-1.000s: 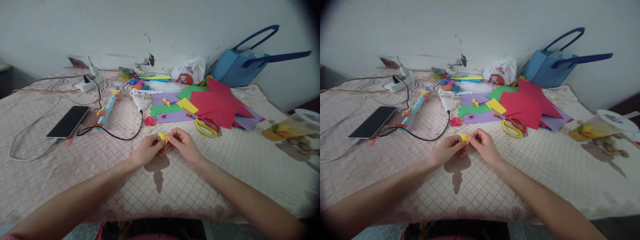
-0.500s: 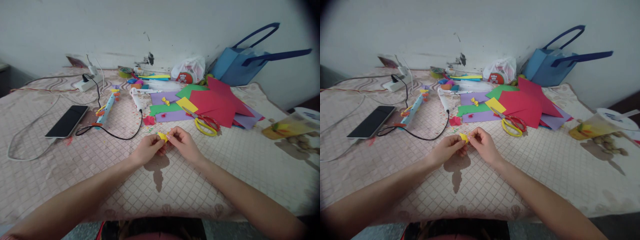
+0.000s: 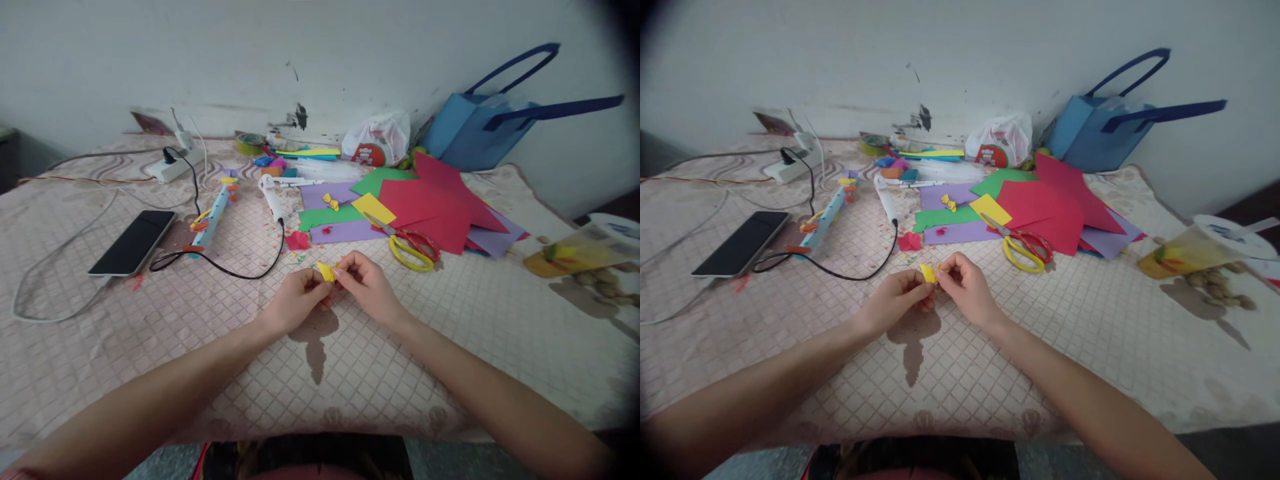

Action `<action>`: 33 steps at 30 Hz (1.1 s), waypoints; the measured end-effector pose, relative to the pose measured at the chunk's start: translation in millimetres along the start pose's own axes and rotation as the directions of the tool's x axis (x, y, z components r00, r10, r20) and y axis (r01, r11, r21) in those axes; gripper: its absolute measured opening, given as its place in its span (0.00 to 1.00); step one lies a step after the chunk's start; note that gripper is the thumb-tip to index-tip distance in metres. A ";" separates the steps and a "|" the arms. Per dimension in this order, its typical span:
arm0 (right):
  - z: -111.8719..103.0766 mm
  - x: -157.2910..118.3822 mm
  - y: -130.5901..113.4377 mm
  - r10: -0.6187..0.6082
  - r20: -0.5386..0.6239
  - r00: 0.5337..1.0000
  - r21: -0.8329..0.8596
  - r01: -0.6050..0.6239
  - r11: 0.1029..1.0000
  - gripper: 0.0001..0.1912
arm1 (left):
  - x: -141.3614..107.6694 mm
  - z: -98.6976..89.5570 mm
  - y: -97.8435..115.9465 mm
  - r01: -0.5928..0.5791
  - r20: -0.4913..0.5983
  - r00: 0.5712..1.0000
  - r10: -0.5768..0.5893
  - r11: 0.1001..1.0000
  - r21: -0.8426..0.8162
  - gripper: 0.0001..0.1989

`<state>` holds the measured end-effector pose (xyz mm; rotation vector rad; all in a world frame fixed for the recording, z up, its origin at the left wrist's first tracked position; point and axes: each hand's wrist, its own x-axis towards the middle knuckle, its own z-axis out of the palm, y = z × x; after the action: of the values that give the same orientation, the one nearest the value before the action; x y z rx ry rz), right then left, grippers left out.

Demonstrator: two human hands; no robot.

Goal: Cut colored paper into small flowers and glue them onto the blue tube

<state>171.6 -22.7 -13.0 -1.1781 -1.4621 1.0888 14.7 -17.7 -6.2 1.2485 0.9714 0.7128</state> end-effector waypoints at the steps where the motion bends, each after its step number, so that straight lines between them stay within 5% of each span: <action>1: 0.1 0.2 0.3 0.002 -0.001 1.000 0.000 -0.002 1.000 0.09 | 0.3 0.1 -0.4 -0.002 -0.002 1.000 0.002 1.000 0.001 0.06; 19: 1.6 1.9 3.3 0.001 -0.006 1.000 -0.013 -0.001 1.000 0.08 | -0.5 2.1 0.7 -0.004 -0.020 1.000 0.005 1.000 0.009 0.06; 27: 0.6 2.2 3.0 -0.017 -0.011 1.000 -0.020 0.017 1.000 0.06 | 1.8 1.4 3.7 0.107 0.020 0.994 -0.105 0.986 -0.129 0.09; 33: 2.0 1.2 4.2 -0.013 -0.019 1.000 -0.036 0.013 0.999 0.06 | 0.5 3.2 1.2 0.034 0.006 0.999 -0.034 0.996 -0.084 0.07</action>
<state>170.2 -21.1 -17.3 -1.1998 -1.4781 1.0429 17.9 -18.5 -5.0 1.1569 0.9470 0.7171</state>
